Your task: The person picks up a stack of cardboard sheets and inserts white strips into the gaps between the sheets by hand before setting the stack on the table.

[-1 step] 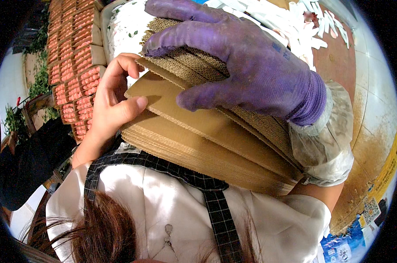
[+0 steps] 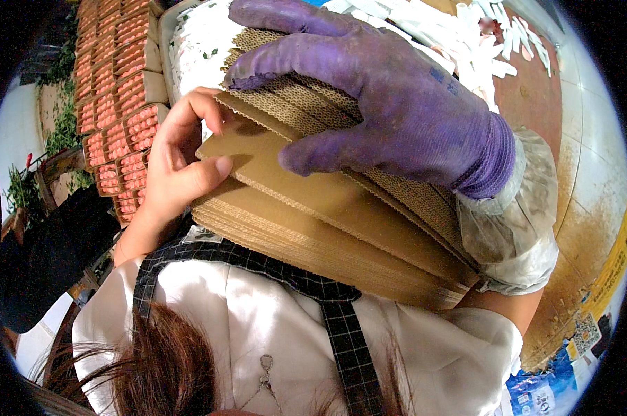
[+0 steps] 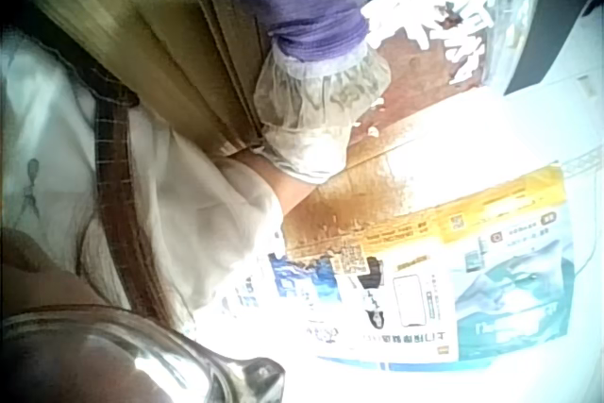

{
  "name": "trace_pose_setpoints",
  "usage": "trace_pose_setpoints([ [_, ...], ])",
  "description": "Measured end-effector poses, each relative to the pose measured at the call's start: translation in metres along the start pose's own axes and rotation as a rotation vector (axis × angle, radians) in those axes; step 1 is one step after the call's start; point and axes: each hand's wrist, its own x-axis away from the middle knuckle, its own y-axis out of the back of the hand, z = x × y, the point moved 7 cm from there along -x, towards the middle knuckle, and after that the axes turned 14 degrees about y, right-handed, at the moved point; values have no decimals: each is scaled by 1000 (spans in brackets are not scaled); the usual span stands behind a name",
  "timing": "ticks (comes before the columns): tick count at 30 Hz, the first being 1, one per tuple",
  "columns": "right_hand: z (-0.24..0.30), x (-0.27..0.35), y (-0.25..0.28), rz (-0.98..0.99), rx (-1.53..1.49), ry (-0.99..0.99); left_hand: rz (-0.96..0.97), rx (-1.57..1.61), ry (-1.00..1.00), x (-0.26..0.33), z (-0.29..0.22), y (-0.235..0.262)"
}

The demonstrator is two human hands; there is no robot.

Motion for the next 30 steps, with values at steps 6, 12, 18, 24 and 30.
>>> trace_pose_setpoints([
  [6, 0, 0, 0, 0, -4, -5, 179, -154, 176, -2, 4, -7],
  [12, 1, -3, -2, -17, -88, -24, 75, 23, 248, -11, 9, -6],
  [18, 3, 1, 1, -15, -13, 39, 48, 67, 446, -7, 18, -6],
  [24, 1, -4, -2, 8, -32, 30, -114, -176, -143, 1, -17, 11],
  [30, 1, 0, -3, -35, -112, -7, 120, -58, 345, -9, -3, -3],
])
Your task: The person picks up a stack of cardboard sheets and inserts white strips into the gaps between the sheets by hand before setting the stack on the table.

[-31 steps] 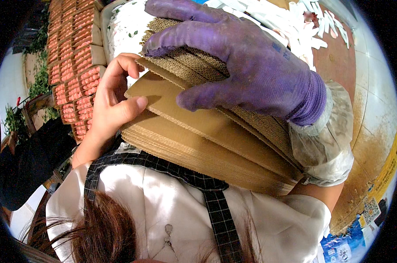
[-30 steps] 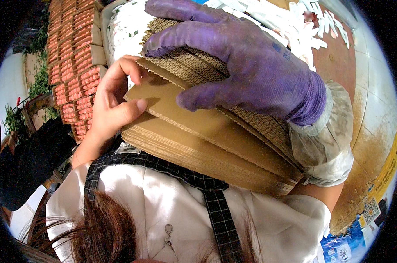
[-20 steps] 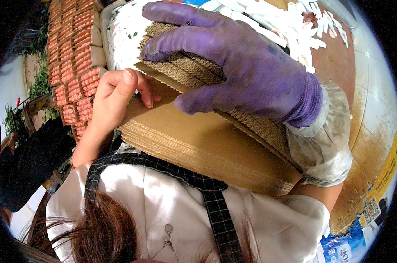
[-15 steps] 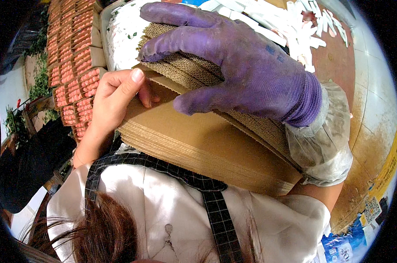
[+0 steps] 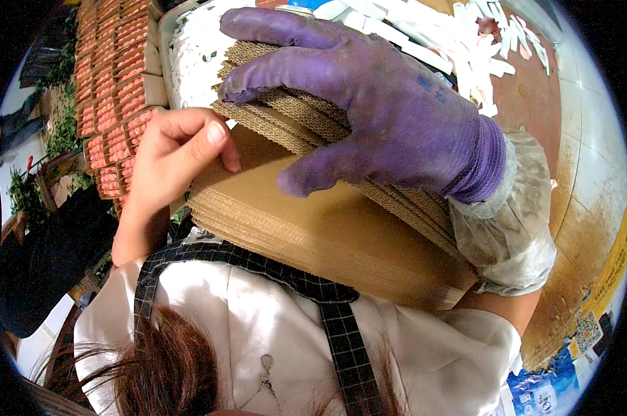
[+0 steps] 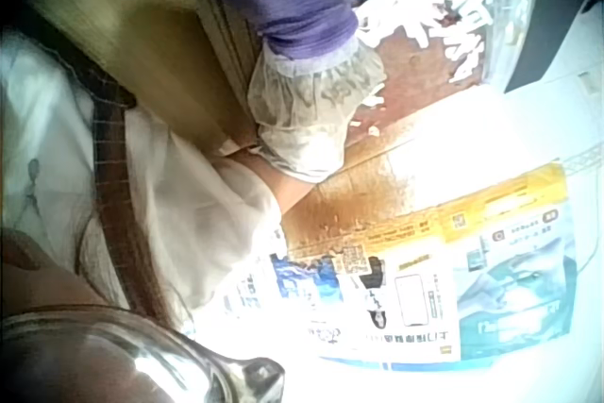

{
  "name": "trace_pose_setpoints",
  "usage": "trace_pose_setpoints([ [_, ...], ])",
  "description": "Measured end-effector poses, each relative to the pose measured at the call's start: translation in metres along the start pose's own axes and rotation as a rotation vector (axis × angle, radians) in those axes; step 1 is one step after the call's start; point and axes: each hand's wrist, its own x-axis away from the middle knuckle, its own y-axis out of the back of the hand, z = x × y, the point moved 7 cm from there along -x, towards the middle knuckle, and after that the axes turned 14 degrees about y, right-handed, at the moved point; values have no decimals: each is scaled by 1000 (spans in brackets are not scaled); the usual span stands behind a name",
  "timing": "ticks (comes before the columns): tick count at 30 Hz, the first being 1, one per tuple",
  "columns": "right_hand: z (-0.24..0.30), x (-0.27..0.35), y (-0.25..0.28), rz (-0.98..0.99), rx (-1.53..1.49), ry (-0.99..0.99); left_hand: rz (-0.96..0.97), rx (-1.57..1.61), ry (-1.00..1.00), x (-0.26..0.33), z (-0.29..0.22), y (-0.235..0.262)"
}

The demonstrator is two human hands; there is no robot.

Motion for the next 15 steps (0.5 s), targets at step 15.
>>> trace_pose_setpoints([
  [15, 1, -2, 0, 27, 59, 22, -21, 172, -13, -7, 10, -6],
])
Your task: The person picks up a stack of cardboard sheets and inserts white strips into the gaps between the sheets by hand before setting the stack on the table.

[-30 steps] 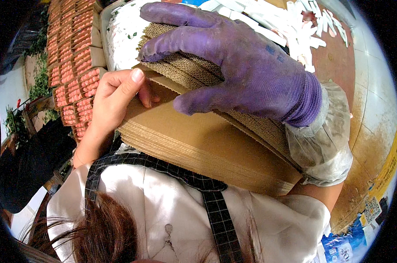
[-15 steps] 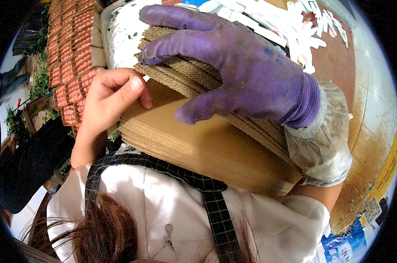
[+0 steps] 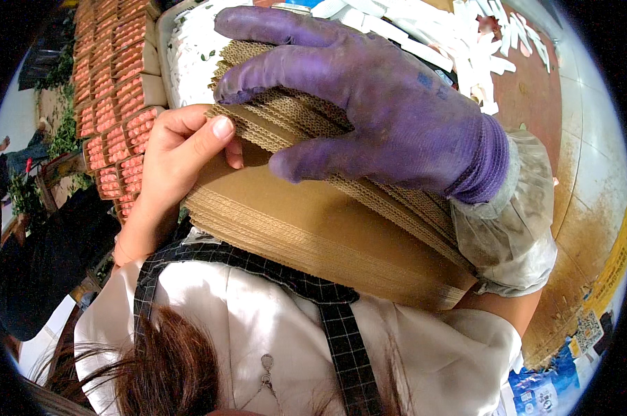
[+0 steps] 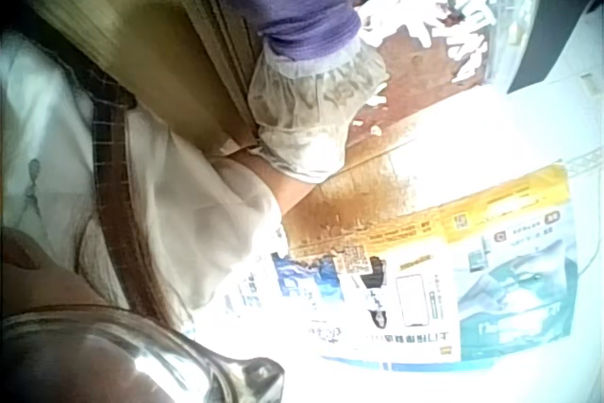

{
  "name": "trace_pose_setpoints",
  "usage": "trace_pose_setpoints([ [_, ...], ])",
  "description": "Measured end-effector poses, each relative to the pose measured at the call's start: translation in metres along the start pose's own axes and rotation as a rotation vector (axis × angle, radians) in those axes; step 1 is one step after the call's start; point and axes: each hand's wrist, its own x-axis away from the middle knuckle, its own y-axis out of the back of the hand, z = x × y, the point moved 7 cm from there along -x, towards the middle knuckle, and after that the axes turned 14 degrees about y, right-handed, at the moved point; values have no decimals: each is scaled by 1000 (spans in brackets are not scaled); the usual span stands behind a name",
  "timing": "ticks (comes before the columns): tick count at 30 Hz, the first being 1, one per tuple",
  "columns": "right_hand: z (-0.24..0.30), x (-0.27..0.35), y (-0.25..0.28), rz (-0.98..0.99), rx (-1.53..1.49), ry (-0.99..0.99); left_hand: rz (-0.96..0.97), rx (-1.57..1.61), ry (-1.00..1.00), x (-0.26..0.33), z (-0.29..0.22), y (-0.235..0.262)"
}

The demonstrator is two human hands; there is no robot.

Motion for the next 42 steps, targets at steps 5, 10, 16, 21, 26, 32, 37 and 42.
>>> trace_pose_setpoints([
  [5, 2, -2, -1, 45, 61, 24, -8, 8, -9, 1, 2, 2],
  [10, -2, 1, -1, -17, -53, -51, -4, 17, -2, 1, 2, 1],
  [16, 0, 3, 1, -10, 48, -15, -18, 11, -14, 2, 2, 2],
  [21, 0, 3, 2, -11, 54, -11, -8, 15, -3, 2, 2, 2],
  [26, 0, 3, 2, -10, 60, -3, -11, 20, -1, 1, 3, 1],
  [32, -1, 3, 2, -9, 39, -29, -16, 10, -21, 1, 2, 3],
  [37, -1, 4, 3, -16, 31, -25, -37, -4, -9, 1, 2, 2],
  [42, 0, -1, 3, 23, 61, 24, -109, -37, -118, 4, 3, 11],
])
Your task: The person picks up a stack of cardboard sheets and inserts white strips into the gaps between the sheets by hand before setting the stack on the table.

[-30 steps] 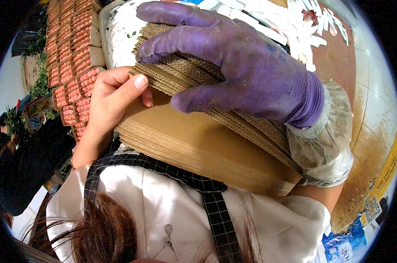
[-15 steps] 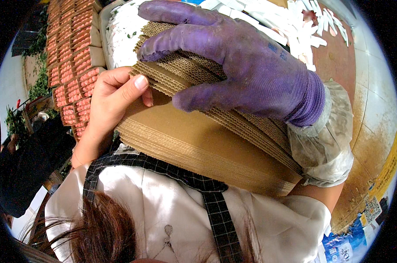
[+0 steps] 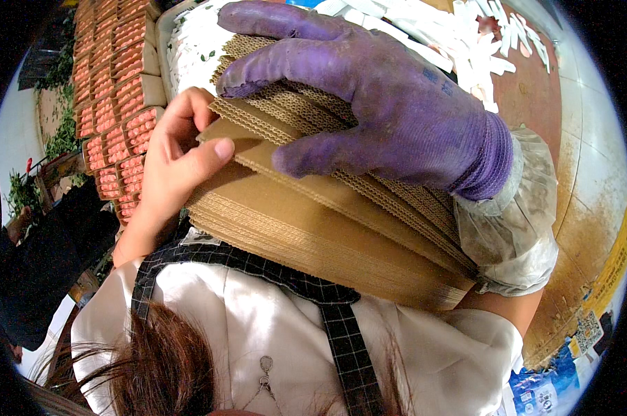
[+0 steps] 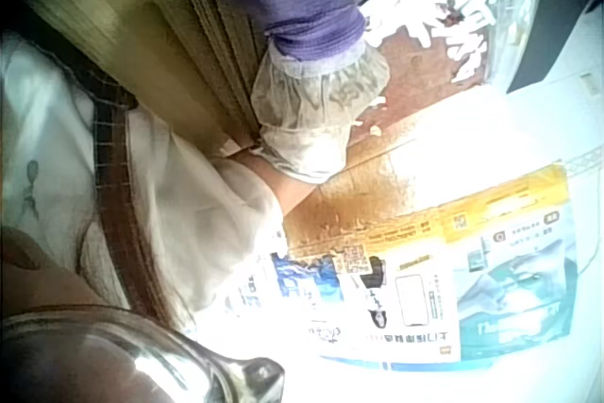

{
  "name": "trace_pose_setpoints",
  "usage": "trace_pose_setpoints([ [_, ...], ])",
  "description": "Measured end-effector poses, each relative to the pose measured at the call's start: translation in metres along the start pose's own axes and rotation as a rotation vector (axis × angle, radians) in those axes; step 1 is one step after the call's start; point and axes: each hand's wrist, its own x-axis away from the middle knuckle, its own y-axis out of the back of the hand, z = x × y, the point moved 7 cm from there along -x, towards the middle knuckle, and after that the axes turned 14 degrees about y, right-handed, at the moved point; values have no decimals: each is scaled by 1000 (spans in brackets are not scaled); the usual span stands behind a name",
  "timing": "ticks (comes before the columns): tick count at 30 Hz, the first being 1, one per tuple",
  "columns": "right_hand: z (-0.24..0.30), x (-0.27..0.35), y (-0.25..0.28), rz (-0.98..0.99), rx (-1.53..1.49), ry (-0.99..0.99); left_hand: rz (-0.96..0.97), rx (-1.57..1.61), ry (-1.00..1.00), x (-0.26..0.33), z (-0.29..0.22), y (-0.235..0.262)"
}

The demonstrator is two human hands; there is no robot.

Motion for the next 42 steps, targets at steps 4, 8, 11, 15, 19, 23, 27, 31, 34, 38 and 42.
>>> trace_pose_setpoints([
  [4, -2, 1, 0, -6, -64, -37, -19, -57, -191, 6, -13, 0],
  [8, -2, 4, -1, -26, -84, -44, 102, 65, -7, 2, -7, -9],
  [11, -1, 6, -1, -33, -51, -57, 73, 90, 64, -3, -6, -14],
  [15, -3, 1, -3, -33, -75, -63, 84, 84, 65, -8, 1, -13],
  [19, -2, 5, -2, -33, -35, -67, 93, 73, 61, -8, 2, -13],
  [23, -1, 4, -2, -15, -31, -55, 82, 121, 70, -6, 1, -14],
  [27, -2, 4, -2, -34, -64, -64, 86, 124, 122, -3, 0, -13],
  [31, -2, 4, -1, -25, -48, -70, -140, -44, -143, 5, -11, -1],
  [34, -4, 3, -2, -37, -113, -105, -71, -98, -183, 5, -12, -1],
  [38, -4, 2, -2, -59, -131, -70, 51, -28, -12, 0, -13, -11],
  [42, -2, 4, -1, -27, -66, -65, 34, -15, 46, -7, -9, -12],
])
